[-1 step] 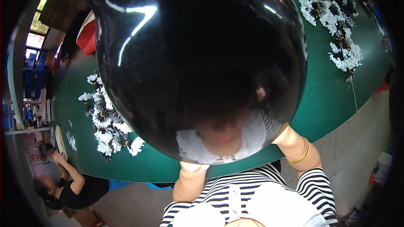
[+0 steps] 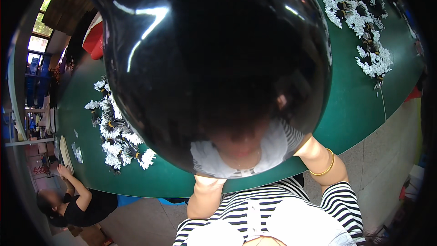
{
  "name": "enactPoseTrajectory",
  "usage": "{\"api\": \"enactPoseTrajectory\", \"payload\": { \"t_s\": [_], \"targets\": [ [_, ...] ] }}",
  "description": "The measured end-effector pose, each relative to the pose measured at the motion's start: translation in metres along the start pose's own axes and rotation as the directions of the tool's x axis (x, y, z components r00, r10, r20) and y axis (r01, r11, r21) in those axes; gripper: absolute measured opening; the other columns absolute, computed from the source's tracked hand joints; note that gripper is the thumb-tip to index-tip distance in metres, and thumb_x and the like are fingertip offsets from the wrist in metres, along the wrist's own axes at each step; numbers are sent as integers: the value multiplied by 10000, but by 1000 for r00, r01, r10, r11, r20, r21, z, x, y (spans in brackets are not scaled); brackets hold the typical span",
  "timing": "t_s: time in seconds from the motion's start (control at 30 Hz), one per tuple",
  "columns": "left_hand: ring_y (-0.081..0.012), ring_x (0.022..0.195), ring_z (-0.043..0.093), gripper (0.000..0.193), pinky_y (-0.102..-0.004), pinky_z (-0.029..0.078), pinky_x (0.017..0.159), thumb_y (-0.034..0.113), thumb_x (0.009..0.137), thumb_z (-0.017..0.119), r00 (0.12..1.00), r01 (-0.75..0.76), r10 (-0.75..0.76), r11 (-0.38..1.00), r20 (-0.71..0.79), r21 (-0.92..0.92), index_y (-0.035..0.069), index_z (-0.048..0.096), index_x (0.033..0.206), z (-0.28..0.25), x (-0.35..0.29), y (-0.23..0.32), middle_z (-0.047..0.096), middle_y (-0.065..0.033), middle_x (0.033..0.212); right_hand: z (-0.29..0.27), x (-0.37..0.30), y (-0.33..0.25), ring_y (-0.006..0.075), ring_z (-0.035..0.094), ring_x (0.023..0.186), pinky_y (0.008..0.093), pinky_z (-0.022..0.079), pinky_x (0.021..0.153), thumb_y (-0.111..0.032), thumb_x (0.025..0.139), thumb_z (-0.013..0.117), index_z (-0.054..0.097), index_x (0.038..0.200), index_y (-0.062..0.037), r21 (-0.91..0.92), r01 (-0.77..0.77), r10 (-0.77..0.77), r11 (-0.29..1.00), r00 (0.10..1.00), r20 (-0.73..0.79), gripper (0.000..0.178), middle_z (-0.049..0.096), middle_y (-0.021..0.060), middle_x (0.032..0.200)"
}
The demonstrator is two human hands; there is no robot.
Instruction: Assembling electronic wiring and plastic connectors at a factory workstation.
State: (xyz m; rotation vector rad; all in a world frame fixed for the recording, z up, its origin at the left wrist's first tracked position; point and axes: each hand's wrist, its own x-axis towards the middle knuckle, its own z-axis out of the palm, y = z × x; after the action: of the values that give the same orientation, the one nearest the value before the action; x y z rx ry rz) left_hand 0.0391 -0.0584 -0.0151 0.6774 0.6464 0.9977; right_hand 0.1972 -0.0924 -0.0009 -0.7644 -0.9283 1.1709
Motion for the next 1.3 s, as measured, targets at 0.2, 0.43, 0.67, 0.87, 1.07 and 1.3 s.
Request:
{"api": "enactPoseTrajectory", "payload": {
  "t_s": [0.2, 0.43, 0.67, 0.87, 1.07, 1.3],
  "targets": [
    [-238, 958, 587, 417, -353, 479, 841, -159, 740, 522, 997, -68, 64, 988, 35, 140, -48, 481, 1139, -7, 2, -5, 571, -174, 1072, 2, 1, -6, 96, 576, 743, 234, 469, 675, -77, 762, 665, 608, 889, 3, -76, -24, 22, 997, 999, -27, 161, 616, 47, 784],
    [-217, 924, 597, 381, -339, 482, 828, -158, 739, 529, 1000, -7, 8, 995, -13, 103, -38, 513, 1100, -5, 2, -4, 594, -140, 1026, -2, -1, -3, 91, 565, 710, 234, 469, 651, -89, 752, 677, 610, 891, 1, -275, -24, 15, 961, 999, -33, 179, 612, 51, 776],
    [-217, 920, 601, 373, -341, 489, 818, -155, 742, 529, 997, -72, 73, 986, 1, 153, -37, 515, 1095, 3, 2, -3, 594, -145, 1022, 2, 0, -3, 105, 581, 760, 252, 486, 709, -67, 765, 662, 592, 941, 14, -116, 31, -39, 993, 997, -67, 206, 620, 65, 811],
    [-197, 820, 603, 295, -322, 490, 749, -133, 748, 539, 1000, -9, 10, 993, -5, 119, -36, 538, 1027, -2, 2, -1, 599, -132, 919, 2, -3, 4, 97, 581, 778, 242, 483, 720, -67, 784, 650, 596, 933, 11, -24, -4, 1, 1000, 994, -111, 177, 628, 62, 824],
    [-190, 789, 591, 259, -323, 479, 741, -117, 748, 541, 1000, 16, -15, 992, -4, 123, -36, 547, 994, -2, -1, 0, 590, -121, 874, -1, -2, 1, 72, 561, 748, 226, 469, 685, -69, 769, 670, 586, 915, -3, -224, 14, -36, 975, 995, -95, 181, 612, 35, 805],
    [-189, 833, 572, 298, -317, 466, 776, -133, 728, 549, 995, -74, 85, 986, -62, 152, -36, 546, 1010, 4, 2, 1, 585, -120, 897, 3, 1, -13, 96, 577, 775, 241, 481, 696, -53, 742, 685, 567, 932, 4, -315, 113, -161, 942, 978, -130, 230, 602, 57, 853]
  ]
}}
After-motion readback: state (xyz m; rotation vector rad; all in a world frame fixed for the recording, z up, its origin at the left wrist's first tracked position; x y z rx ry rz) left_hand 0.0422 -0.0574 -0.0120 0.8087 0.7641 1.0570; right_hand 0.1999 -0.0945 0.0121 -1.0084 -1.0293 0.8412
